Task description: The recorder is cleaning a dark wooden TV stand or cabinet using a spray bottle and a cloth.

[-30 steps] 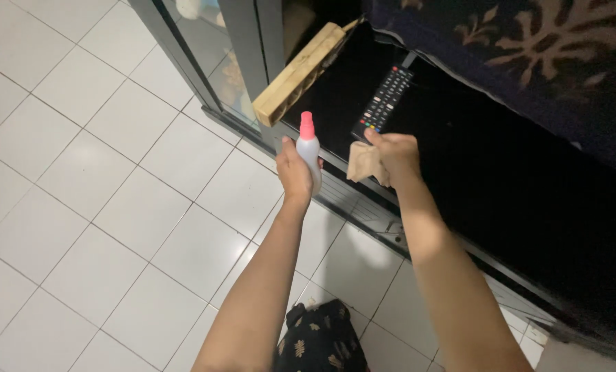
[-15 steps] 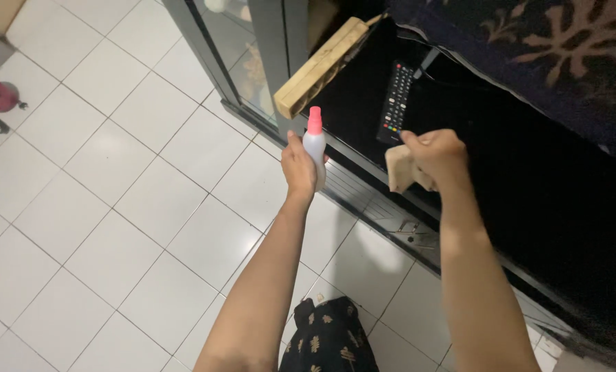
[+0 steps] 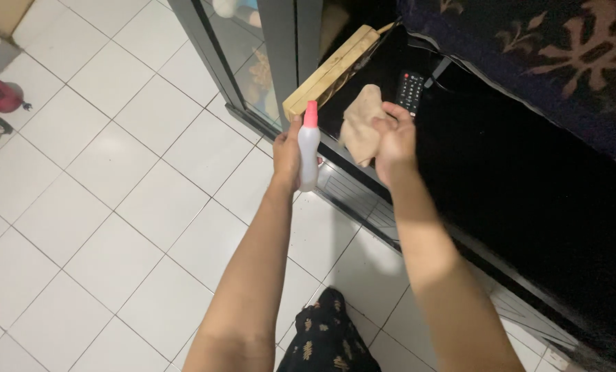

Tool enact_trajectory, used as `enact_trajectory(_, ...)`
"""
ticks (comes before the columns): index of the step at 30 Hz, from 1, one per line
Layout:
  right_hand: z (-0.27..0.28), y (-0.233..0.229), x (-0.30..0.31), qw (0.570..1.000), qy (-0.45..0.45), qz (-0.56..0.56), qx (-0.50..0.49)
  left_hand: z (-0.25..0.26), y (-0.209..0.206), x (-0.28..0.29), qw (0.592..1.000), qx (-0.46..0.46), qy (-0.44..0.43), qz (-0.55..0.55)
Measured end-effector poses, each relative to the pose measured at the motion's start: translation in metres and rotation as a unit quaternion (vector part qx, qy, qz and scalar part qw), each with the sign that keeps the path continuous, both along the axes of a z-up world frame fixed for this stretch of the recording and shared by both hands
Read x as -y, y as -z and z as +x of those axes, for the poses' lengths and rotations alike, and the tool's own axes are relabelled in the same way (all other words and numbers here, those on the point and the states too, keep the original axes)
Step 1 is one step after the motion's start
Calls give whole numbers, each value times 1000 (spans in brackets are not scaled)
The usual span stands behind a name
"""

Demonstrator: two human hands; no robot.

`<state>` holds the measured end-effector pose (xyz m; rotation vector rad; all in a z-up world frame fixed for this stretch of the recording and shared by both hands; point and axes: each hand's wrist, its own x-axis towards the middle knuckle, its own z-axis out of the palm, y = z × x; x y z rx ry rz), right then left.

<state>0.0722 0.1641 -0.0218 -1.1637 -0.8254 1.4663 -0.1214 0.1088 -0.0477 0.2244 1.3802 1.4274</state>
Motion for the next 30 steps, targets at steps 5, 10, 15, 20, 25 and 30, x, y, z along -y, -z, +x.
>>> enact_trajectory(5,-29,-7,20,947,-16,199,251,-18,27,-22,999,6,45,1)
enact_trajectory(10,-88,25,69,821,102,434,355,-4,43,-32,977,198,-56,59)
enact_trajectory(15,-66,51,59,926,-132,271,226,-25,44,-14,999,26,18,39)
enact_trajectory(20,-43,28,26,965,-88,230,87,-1,21,-21,990,113,-53,67)
enact_trajectory(25,-32,11,13,983,-78,164,-9,8,27,-25,992,112,-55,32)
enact_trajectory(30,-28,10,6,890,-34,304,339,6,31,-30,983,149,-84,66)
